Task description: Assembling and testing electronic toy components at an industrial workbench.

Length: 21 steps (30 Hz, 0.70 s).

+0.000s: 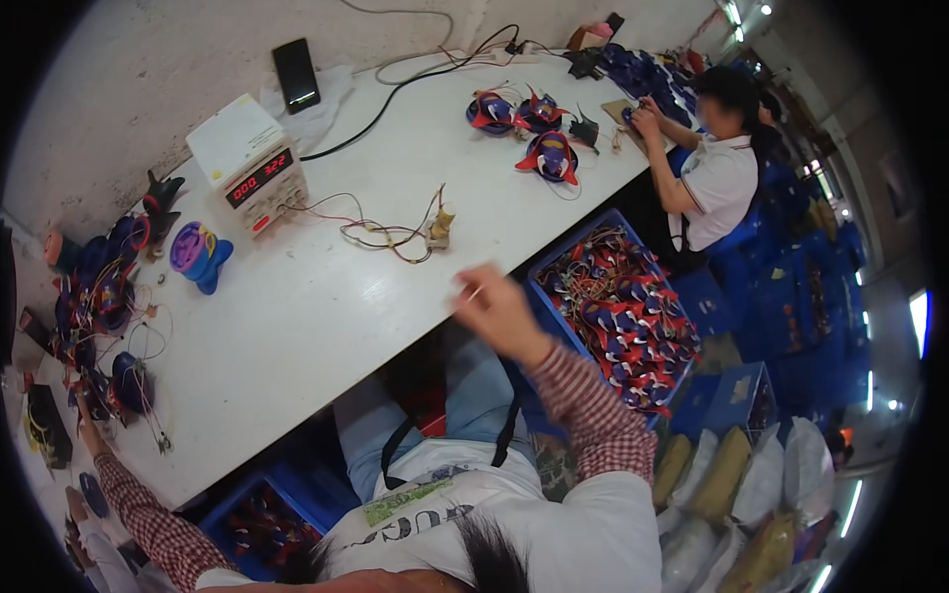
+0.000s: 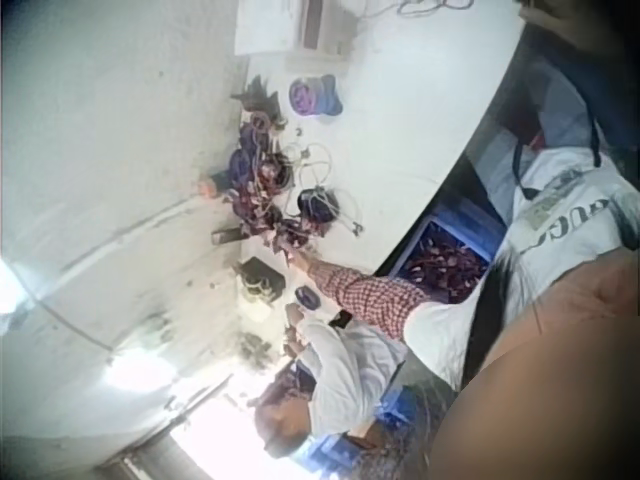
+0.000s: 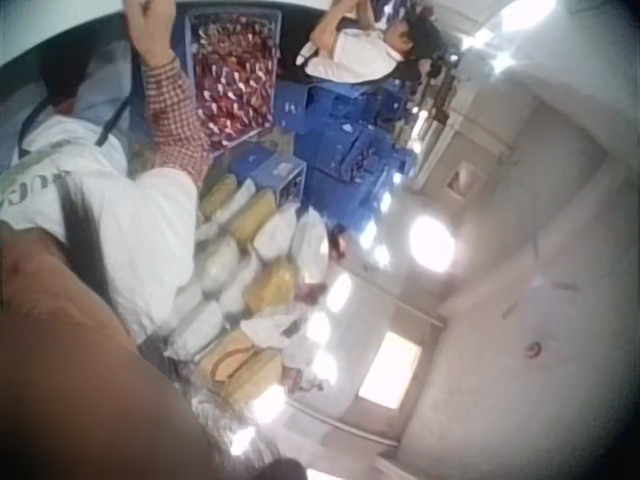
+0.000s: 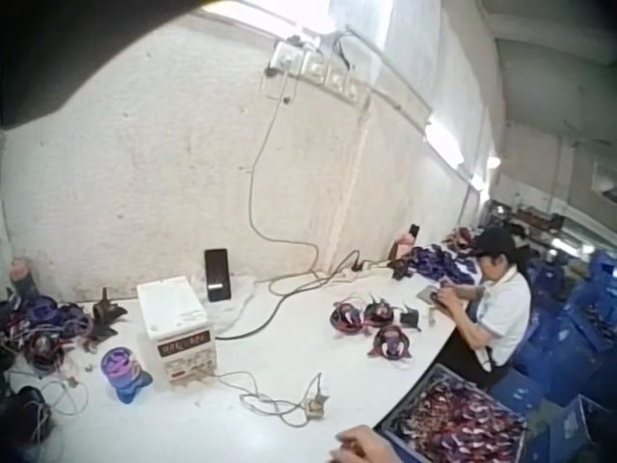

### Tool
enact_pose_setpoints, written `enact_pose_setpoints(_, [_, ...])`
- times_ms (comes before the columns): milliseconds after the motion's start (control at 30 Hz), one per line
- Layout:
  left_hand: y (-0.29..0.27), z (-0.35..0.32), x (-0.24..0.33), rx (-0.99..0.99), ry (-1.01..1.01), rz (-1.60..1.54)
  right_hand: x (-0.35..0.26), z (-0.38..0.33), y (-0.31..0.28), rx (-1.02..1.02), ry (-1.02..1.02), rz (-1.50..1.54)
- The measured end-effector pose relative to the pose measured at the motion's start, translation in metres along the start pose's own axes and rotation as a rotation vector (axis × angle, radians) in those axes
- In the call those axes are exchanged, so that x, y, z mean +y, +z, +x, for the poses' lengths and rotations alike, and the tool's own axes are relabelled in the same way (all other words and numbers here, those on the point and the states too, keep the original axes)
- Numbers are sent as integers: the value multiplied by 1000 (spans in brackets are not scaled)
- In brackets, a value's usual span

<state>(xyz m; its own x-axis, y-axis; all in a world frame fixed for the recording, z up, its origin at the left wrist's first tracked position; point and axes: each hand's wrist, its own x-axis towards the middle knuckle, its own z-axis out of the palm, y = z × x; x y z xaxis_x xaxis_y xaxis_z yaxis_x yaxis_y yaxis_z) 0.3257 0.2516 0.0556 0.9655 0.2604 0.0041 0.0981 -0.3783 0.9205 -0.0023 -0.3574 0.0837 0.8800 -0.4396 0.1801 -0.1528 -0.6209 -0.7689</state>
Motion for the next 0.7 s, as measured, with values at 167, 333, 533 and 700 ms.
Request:
enact_pose_setpoints(167, [-33,-22,-33,221,32,310,144,103,-126,522,283,115])
enact_pose_setpoints(333, [-3,-88,-10,304,100,131,278,186,-185,525,267,-254])
enact_pose_setpoints(533, [197,-256,159,-508,358,102,305,222,-195,289,229,-367])
enact_pose_setpoints(700, [384,-366,244,-1126,786,-30,292,183,-195,178,181,-138])
